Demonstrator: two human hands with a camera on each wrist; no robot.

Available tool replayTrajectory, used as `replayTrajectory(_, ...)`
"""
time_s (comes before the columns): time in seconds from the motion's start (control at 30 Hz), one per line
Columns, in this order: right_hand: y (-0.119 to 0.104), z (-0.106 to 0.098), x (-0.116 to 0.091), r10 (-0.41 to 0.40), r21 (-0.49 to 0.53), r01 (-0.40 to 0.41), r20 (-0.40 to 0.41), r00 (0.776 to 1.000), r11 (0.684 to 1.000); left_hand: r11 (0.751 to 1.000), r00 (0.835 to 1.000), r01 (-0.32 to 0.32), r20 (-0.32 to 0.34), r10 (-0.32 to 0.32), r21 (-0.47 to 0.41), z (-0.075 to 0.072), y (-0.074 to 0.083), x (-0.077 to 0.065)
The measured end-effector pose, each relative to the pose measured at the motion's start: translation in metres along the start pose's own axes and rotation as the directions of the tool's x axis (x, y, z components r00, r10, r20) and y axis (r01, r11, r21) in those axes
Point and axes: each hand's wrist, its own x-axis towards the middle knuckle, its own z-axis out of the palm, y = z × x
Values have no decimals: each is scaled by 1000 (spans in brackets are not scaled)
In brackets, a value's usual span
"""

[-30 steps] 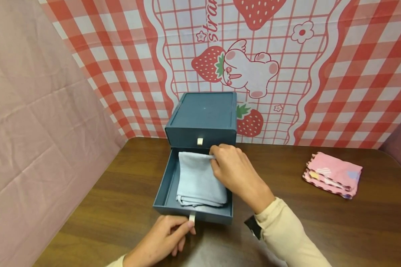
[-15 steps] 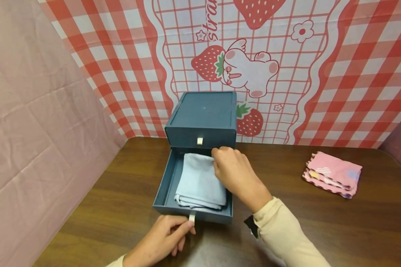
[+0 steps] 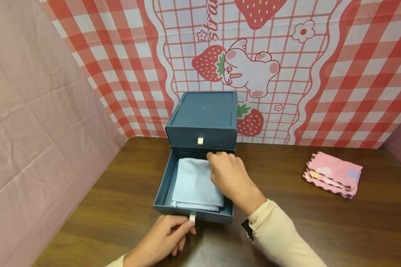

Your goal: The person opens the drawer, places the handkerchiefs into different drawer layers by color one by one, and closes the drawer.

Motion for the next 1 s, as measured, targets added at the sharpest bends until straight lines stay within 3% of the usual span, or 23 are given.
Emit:
replayTrajectory(0.6, -17, -17, -10, -31, -53, 31, 13, 999, 998, 1000, 1000, -13, -2, 13, 4, 1, -1, 1)
replayTrajectory(0.7, -20, -17, -11, -98, -37, 100, 62, 993, 994, 1000, 1000, -19, -4, 19, 7, 1, -1, 1)
replayTrajectory(0.83, -23, -12, -12, -193, -9, 196, 155, 969, 980, 999, 999, -44, -14, 44, 18, 1, -2, 1)
replayTrajectory(1.0, -23, -4, -15, -189, 12, 193, 278, 942, 981, 998, 999, -53, -10, 53, 16, 1, -2, 1)
